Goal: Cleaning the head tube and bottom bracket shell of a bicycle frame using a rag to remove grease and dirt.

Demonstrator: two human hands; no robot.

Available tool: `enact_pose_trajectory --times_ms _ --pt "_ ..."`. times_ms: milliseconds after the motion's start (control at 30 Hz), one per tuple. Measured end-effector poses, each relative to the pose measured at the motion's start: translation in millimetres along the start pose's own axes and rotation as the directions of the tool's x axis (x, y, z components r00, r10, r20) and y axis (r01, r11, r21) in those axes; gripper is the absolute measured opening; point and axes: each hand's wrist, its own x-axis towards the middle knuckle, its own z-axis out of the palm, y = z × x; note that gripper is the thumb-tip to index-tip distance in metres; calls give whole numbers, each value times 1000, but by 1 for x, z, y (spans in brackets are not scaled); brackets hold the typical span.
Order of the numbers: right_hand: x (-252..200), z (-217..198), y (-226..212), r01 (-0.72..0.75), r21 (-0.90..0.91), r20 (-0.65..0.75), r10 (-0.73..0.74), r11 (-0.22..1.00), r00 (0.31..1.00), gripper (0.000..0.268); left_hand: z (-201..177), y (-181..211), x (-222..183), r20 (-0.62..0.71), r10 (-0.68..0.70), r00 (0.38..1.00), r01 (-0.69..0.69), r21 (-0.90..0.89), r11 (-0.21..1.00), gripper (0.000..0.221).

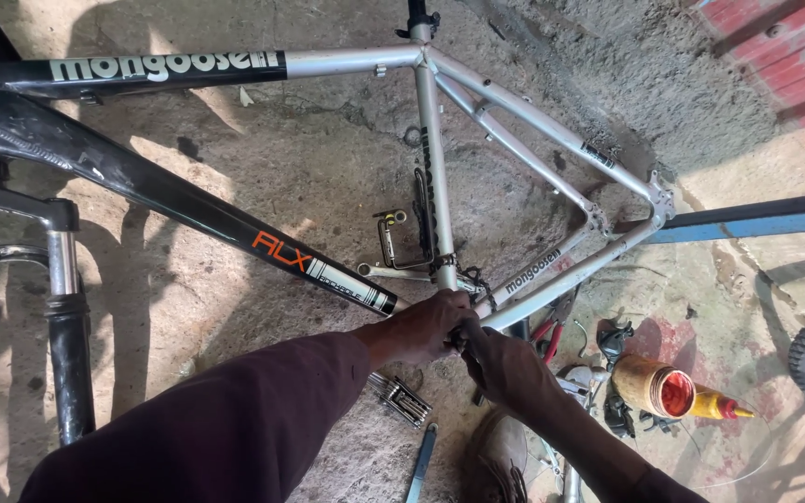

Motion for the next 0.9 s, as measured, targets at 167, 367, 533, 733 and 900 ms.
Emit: enact_pose_trajectory --times_ms 167,367,533,733,900 --pt "-1 -3 -22 -12 228 -165 51 973 985 24 -1 2 1 -5 -2 1000 2 2 1000 25" --pt "-2 2 -24 -60 279 -193 118 959 974 21 0 2 1 3 -32 999 32 6 999 21" --pt "-2 -5 -48 -369 490 -58 452 790 890 26 -3 3 1 -2 5 1000 -5 2 1000 24" --pt "1 -34 -76 -247 872 477 623 -422 620 27 -6 10 2 34 -22 999 21 44 999 30" --pt "-17 -26 -50 -246 895 438 639 -371 632 16 -19 24 -2 81 -99 992 100 -3 995 31"
